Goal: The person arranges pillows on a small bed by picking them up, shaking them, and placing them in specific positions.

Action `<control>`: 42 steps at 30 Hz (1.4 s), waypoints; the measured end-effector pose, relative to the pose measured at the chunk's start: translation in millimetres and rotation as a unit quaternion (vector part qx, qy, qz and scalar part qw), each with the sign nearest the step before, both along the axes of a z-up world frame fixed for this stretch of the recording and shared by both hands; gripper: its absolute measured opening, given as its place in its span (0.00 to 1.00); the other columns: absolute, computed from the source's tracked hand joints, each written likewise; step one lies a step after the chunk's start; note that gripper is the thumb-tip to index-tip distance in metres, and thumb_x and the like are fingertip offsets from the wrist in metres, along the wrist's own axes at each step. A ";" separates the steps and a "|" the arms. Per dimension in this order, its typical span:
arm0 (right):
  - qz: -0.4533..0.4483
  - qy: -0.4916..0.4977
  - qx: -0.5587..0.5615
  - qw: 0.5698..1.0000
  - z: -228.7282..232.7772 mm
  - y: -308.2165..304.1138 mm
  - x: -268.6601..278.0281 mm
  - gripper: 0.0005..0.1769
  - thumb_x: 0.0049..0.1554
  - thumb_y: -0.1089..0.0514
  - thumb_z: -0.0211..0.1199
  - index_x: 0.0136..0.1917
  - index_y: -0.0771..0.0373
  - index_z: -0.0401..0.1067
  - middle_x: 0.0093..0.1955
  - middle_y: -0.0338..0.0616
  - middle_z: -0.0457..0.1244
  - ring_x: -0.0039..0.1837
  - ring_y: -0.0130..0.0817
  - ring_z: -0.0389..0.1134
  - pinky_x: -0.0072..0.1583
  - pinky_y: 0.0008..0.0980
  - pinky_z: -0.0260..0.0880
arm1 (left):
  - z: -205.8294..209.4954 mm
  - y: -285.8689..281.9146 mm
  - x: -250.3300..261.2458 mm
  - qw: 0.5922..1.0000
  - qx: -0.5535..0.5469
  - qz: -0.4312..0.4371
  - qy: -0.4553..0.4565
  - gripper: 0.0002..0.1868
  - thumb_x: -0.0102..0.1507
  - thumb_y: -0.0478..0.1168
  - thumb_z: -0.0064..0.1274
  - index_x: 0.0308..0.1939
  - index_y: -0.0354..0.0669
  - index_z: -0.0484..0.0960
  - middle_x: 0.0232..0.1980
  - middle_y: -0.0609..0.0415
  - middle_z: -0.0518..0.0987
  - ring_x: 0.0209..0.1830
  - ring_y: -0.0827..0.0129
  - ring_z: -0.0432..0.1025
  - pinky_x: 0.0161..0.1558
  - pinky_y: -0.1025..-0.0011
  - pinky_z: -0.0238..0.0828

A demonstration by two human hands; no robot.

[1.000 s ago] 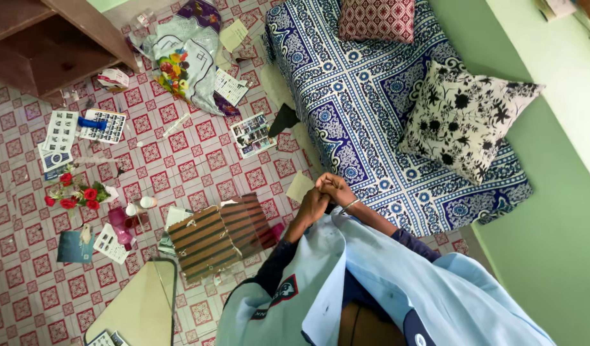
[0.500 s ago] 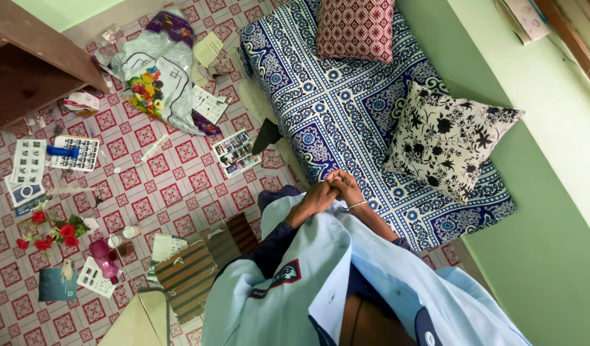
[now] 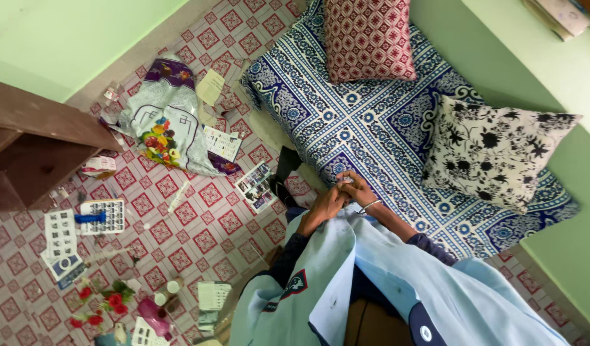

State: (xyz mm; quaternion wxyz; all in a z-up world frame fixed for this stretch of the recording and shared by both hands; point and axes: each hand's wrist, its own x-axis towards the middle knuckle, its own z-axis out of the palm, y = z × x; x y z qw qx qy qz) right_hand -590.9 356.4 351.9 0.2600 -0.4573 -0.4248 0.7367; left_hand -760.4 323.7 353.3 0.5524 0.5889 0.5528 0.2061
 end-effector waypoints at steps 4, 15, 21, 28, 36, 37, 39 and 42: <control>0.036 -0.019 0.055 0.998 -15.8 42.6 -102.9 0.19 0.63 0.62 0.56 0.68 0.60 0.65 0.46 0.39 0.67 0.42 0.24 0.68 0.42 0.25 0.71 | 0.5 43.9 -98.2 0.995 0.098 0.027 0.019 0.22 0.71 0.48 0.41 0.67 0.45 0.72 0.56 0.39 0.80 0.54 0.41 0.75 0.51 0.53 0.71; -0.033 -0.022 0.038 0.998 24.1 134.0 -230.8 0.23 0.64 0.59 0.56 0.72 0.57 0.59 0.53 0.39 0.66 0.53 0.29 0.67 0.52 0.32 0.73 | 9.2 173.2 -246.5 0.968 0.245 -0.032 0.031 0.22 0.67 0.40 0.52 0.65 0.46 0.72 0.57 0.43 0.82 0.54 0.45 0.78 0.51 0.56 0.76; -0.136 -0.044 0.060 0.988 -21.9 191.6 -177.5 0.20 0.65 0.61 0.54 0.70 0.57 0.60 0.53 0.47 0.70 0.53 0.33 0.72 0.52 0.33 0.74 | 9.1 201.6 -203.0 0.989 0.102 -0.106 0.005 0.42 0.65 0.47 0.55 0.80 0.47 0.52 0.64 0.41 0.77 0.50 0.44 0.77 0.49 0.54 0.74; -0.254 -0.160 0.047 0.953 -49.7 309.4 -126.9 0.26 0.62 0.59 0.62 0.72 0.60 0.62 0.61 0.53 0.70 0.58 0.41 0.72 0.56 0.38 0.77 | 20.0 280.3 -214.9 0.939 0.164 -0.299 -0.043 0.44 0.67 0.49 0.53 0.82 0.49 0.48 0.78 0.37 0.62 0.68 0.40 0.68 0.61 0.50 0.68; -0.308 -0.493 0.022 0.813 -61.2 472.3 -61.6 0.71 0.42 0.45 0.82 0.83 0.68 0.41 0.83 0.64 0.43 0.84 0.55 0.45 0.81 0.46 0.48 | 6.9 417.5 -230.2 0.949 0.170 -0.266 0.011 0.31 0.68 0.48 0.50 0.74 0.47 0.65 0.65 0.41 0.77 0.61 0.46 0.74 0.60 0.54 0.70; -0.281 -0.538 0.048 0.793 -62.8 485.2 -48.7 0.76 0.40 0.41 0.85 0.83 0.70 0.36 0.83 0.67 0.37 0.83 0.58 0.39 0.80 0.49 0.44 | 5.3 422.9 -229.4 0.948 0.163 -0.274 0.020 0.30 0.68 0.48 0.50 0.73 0.47 0.67 0.65 0.42 0.78 0.60 0.47 0.75 0.60 0.54 0.70; -0.260 -0.606 0.092 0.746 -65.5 511.0 -20.1 0.83 0.39 0.35 0.86 0.83 0.70 0.32 0.84 0.69 0.32 0.85 0.60 0.34 0.80 0.49 0.38 | -1.2 436.9 -230.0 0.944 0.153 -0.290 0.042 0.27 0.68 0.49 0.50 0.70 0.46 0.70 0.63 0.44 0.79 0.59 0.48 0.75 0.60 0.54 0.70; -0.319 -0.584 0.125 0.736 -68.4 545.7 10.1 0.83 0.40 0.32 0.85 0.85 0.68 0.32 0.87 0.67 0.34 0.87 0.57 0.35 0.83 0.46 0.38 | -13.7 436.3 -229.8 0.945 0.138 -0.295 0.016 0.29 0.68 0.49 0.51 0.71 0.44 0.70 0.63 0.40 0.78 0.60 0.46 0.74 0.61 0.53 0.67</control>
